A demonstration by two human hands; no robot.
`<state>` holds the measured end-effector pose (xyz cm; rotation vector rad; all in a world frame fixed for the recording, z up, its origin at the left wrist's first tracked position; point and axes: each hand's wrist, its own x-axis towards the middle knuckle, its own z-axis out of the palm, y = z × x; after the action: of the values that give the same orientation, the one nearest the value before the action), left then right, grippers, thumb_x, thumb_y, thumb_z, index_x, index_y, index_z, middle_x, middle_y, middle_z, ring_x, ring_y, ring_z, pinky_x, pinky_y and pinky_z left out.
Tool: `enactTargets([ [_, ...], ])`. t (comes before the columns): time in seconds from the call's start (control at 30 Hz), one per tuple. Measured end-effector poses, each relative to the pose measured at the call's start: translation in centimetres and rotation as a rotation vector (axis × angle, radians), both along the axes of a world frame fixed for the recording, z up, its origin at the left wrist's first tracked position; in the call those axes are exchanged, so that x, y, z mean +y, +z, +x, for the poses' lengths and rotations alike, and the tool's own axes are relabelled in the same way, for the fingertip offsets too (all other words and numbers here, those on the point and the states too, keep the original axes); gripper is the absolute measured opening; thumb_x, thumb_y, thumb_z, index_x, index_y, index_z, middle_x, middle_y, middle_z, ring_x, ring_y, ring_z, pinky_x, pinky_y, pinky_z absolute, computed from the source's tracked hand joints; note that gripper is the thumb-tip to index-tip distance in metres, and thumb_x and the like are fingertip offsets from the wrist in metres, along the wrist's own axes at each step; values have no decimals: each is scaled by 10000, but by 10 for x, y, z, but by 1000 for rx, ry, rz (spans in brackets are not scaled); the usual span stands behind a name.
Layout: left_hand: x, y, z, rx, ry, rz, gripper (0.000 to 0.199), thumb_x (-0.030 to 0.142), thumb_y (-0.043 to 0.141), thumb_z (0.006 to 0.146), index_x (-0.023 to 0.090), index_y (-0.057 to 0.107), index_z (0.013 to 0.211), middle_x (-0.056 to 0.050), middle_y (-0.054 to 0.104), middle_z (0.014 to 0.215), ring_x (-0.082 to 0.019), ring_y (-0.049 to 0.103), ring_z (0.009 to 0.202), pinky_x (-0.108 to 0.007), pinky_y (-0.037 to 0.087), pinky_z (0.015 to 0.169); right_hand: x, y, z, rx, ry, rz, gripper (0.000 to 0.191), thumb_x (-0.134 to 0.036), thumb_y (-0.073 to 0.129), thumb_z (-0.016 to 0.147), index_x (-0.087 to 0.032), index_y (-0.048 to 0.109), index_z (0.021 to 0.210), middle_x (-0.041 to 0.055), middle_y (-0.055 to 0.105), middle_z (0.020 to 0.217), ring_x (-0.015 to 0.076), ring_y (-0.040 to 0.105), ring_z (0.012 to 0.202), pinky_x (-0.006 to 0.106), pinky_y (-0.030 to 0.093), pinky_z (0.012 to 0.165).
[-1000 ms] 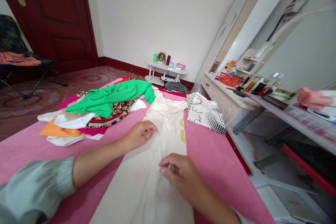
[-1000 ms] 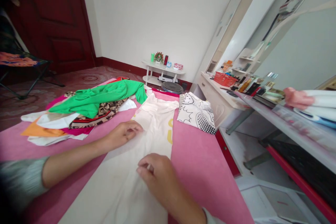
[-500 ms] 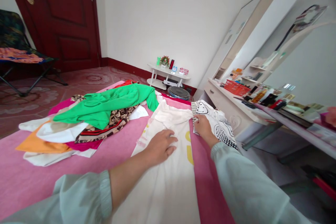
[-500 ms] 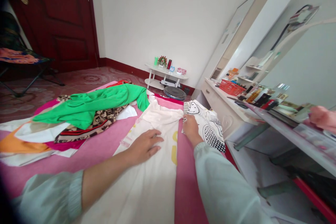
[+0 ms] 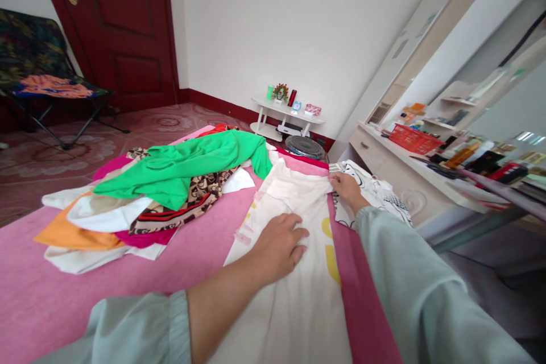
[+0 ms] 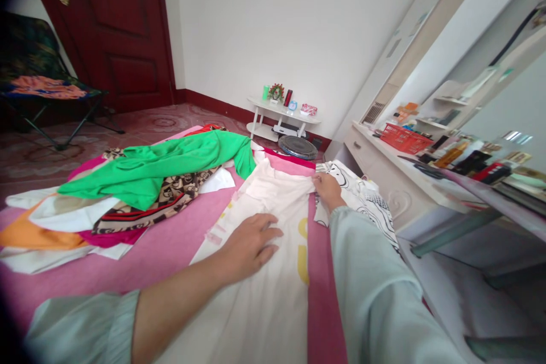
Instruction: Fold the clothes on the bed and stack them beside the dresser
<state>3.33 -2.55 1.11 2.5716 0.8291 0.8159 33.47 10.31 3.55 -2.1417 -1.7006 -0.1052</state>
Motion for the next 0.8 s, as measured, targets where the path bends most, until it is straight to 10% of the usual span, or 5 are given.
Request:
enactTargets([
  [0.27,0,1,0,0,3,1,286,274,533,861,224,621,1128,-80,523,1191,-235,488,1100,-385,407,961,10,2,-46,-60,-55,40,283,-81,516,750,-143,715,942,171,660,1045,295,595,1029,392,436,857],
  [0.53,0,1,-1,-1,-1,4,282,274,536,857,224,628,1119,-84,529,1199,-243,488,1100,-397,411,955,22,0,-96,164,366,-84,339,-99,677,603,-185,720,929,19,717,922,144,642,727,212,487,672],
  [0.8,1,-1,0,-17,-2,0,284,277,531,861,224,631,1121,-80,538,1189,-240,497,1092,-390,416,949,20,-7,-108,360,345,56,70,-186,596,623,-160,647,662,19,645,634,190,617,644,273,479,618],
])
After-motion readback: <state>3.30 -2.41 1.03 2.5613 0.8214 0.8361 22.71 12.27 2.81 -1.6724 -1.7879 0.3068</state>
